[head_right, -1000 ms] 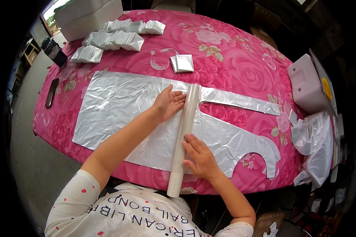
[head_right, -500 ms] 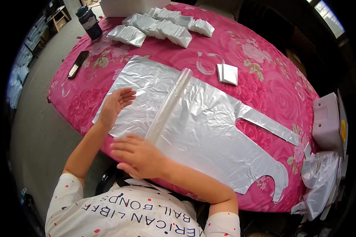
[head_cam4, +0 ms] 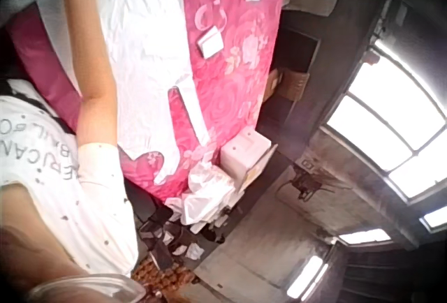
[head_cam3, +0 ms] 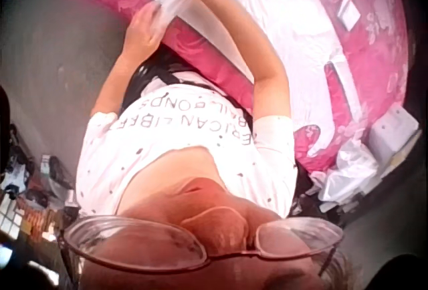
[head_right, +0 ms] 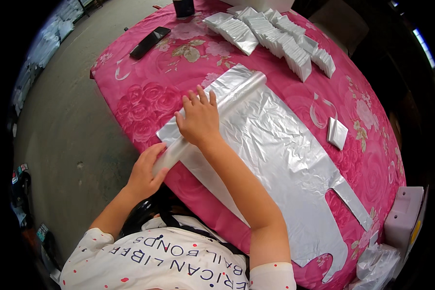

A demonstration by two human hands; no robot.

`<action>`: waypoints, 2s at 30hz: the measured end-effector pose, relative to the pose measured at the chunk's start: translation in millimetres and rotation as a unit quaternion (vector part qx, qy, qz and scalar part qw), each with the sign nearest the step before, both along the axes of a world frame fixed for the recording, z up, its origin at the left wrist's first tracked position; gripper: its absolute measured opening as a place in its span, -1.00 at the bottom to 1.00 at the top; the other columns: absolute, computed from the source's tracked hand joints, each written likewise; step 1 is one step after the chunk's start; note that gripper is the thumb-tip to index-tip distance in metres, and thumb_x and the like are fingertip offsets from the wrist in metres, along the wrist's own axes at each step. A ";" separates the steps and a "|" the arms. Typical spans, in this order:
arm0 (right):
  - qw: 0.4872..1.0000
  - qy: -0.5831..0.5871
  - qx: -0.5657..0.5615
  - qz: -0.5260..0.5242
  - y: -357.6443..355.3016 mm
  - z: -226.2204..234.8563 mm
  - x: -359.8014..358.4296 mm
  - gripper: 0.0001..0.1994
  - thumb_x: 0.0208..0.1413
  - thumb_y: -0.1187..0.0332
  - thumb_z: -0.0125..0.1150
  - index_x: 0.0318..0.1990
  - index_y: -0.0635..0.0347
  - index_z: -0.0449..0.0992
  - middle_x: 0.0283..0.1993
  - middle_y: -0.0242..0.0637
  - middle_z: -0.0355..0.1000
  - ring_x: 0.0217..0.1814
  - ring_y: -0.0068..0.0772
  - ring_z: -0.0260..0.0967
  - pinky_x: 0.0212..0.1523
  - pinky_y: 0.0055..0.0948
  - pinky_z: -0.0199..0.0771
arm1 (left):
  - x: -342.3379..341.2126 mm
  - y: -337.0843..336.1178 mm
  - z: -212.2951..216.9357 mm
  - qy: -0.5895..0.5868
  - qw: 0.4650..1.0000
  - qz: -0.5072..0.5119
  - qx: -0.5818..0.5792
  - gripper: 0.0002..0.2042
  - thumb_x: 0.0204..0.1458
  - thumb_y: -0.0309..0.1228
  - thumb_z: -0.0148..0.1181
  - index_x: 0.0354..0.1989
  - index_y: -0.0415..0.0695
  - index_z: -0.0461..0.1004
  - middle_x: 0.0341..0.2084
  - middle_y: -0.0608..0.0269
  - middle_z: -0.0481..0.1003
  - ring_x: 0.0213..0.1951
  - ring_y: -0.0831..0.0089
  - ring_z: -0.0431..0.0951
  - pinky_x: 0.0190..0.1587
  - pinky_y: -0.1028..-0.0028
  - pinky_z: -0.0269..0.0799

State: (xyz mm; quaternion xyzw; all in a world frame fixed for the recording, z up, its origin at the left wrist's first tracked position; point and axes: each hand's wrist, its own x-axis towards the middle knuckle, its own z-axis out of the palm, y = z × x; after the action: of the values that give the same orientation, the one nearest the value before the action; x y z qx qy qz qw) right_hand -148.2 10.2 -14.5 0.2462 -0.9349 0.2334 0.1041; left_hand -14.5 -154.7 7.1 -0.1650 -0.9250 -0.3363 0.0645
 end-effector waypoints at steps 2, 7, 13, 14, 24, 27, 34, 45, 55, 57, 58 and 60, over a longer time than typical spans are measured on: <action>0.991 0.035 -0.051 -0.118 -26.8 -5.7 -7.1 -0.55 -0.04 0.21 0.07 0.01 0.27 0.39 0.18 -0.11 0.24 0.35 -0.09 -0.05 0.33 -0.07 -0.25 | -4.0 9.1 -5.2 0.007 0.996 0.038 -0.080 -0.40 -0.15 -0.35 0.23 0.10 -0.27 0.19 -0.07 -0.10 0.32 -0.06 0.03 0.35 0.02 0.26 0.27; 0.959 0.009 -0.179 -0.220 -29.3 -10.8 9.1 -0.32 -0.14 0.44 -0.01 0.23 0.39 -0.01 0.33 0.20 -0.23 0.43 0.11 -0.44 0.35 -0.06 -0.42 | -13.0 6.1 -6.5 -0.089 0.990 0.113 -0.003 -0.25 -0.32 -0.44 0.37 0.14 -0.27 0.16 -0.16 0.00 0.39 -0.16 0.13 0.44 -0.07 0.34 0.36; 0.794 -0.135 -0.561 -0.192 4.3 -0.5 34.9 -0.25 -0.06 0.39 0.06 0.25 0.39 -0.20 0.15 0.13 0.06 0.19 -0.06 0.12 0.13 -0.25 0.17 | 0.9 17.1 -10.2 -0.287 0.892 0.040 0.348 -0.38 -0.16 -0.33 0.35 0.08 -0.33 0.25 -0.22 0.10 0.48 -0.21 0.43 0.52 -0.12 0.44 0.45; 0.716 -0.185 -0.661 -0.130 13.4 14.1 41.7 -0.27 -0.04 0.37 0.09 0.24 0.39 -0.17 0.10 0.08 0.14 0.10 -0.11 0.25 0.05 -0.29 0.30 | 5.5 19.7 -9.4 -0.361 0.833 0.003 0.419 -0.38 -0.15 -0.29 0.35 0.07 -0.33 0.25 -0.20 0.08 0.47 -0.20 0.40 0.53 -0.12 0.43 0.46; 0.582 -0.251 -0.769 -0.089 100.1 78.0 93.5 -0.41 -0.09 0.35 0.23 0.07 0.34 0.09 -0.31 -0.25 0.32 -0.32 -0.47 0.37 -0.25 -0.44 0.47 | -2.7 86.2 16.5 -0.628 0.516 -0.224 0.537 -0.38 0.06 -0.16 0.01 0.17 -0.39 0.07 -0.05 -0.20 0.36 -0.13 0.24 0.50 -0.14 0.32 0.48; 0.641 -0.192 -0.731 -0.135 106.4 69.1 108.4 -0.43 -0.07 0.40 0.25 0.06 0.38 0.10 -0.29 -0.24 0.32 -0.33 -0.44 0.38 -0.29 -0.44 0.45 | 1.0 116.1 13.9 -0.496 0.767 -0.087 0.398 -0.46 0.02 -0.22 0.07 0.13 -0.27 0.17 -0.15 0.03 0.43 -0.23 0.36 0.48 -0.14 0.42 0.41; 0.623 -0.165 -0.743 -0.183 134.3 51.3 126.4 -0.41 -0.07 0.34 0.28 0.06 0.36 0.12 -0.27 -0.24 0.33 -0.27 -0.41 0.38 -0.21 -0.42 0.44 | 21.2 138.2 21.1 -0.265 0.940 -0.150 0.154 -0.53 -0.14 -0.38 0.24 -0.03 -0.29 0.32 -0.32 0.04 0.48 -0.31 0.29 0.50 -0.19 0.38 0.40; 0.620 -0.167 -0.717 -0.273 243.3 12.0 135.2 -0.62 0.03 0.37 0.15 0.00 0.25 0.28 -0.24 -0.37 0.38 -0.26 -0.59 0.32 -0.17 -0.56 0.35 | 39.1 75.6 -5.0 -0.606 0.734 -0.184 0.244 -0.69 -0.12 -0.43 0.23 -0.18 -0.27 0.40 -0.45 0.26 0.46 -0.45 0.58 0.47 -0.37 0.52 0.44; 0.737 -0.324 -0.529 -0.270 265.2 17.8 139.2 -0.81 0.02 0.30 0.14 -0.25 0.18 0.48 -0.49 -0.57 0.31 -0.47 -0.76 0.17 -0.42 -0.72 0.16 | 39.8 52.2 -7.5 -0.643 0.712 -0.186 0.210 -0.62 -0.13 -0.36 0.24 -0.13 -0.26 0.39 -0.42 0.24 0.48 -0.49 0.59 0.46 -0.37 0.53 0.44; 0.742 -0.366 -0.499 -0.258 270.0 18.2 137.8 -0.83 0.01 0.28 0.16 -0.30 0.16 0.48 -0.53 -0.58 0.29 -0.52 -0.76 0.16 -0.46 -0.72 0.15 | 39.2 50.0 -6.9 -0.663 0.691 -0.189 0.219 -0.57 -0.15 -0.30 0.26 -0.11 -0.25 0.37 -0.41 0.22 0.48 -0.50 0.59 0.46 -0.37 0.53 0.44; 0.746 -0.383 -0.482 -0.252 270.7 20.7 137.3 -0.84 0.01 0.27 0.17 -0.33 0.15 0.48 -0.54 -0.58 0.29 -0.53 -0.76 0.16 -0.47 -0.72 0.15 | 39.5 47.5 -9.0 -0.672 0.677 -0.193 0.229 -0.54 -0.16 -0.27 0.27 -0.09 -0.24 0.36 -0.40 0.20 0.49 -0.51 0.59 0.46 -0.37 0.54 0.44; 0.761 -0.408 -0.450 -0.228 273.6 21.5 136.6 -0.83 0.00 0.25 0.20 -0.37 0.15 0.47 -0.55 -0.58 0.29 -0.55 -0.76 0.16 -0.49 -0.71 0.15 | 40.9 43.9 -13.5 -0.692 0.649 -0.194 0.251 -0.46 -0.19 -0.20 0.29 -0.05 -0.26 0.33 -0.39 0.17 0.50 -0.52 0.58 0.45 -0.39 0.55 0.42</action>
State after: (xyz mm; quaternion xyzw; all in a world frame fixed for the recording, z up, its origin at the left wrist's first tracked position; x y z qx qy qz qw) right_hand -11.6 283.7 7.0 -0.1676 -0.7049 0.6751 -0.1386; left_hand 26.4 -110.8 -6.4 -0.0376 -0.5281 -0.5769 -0.6220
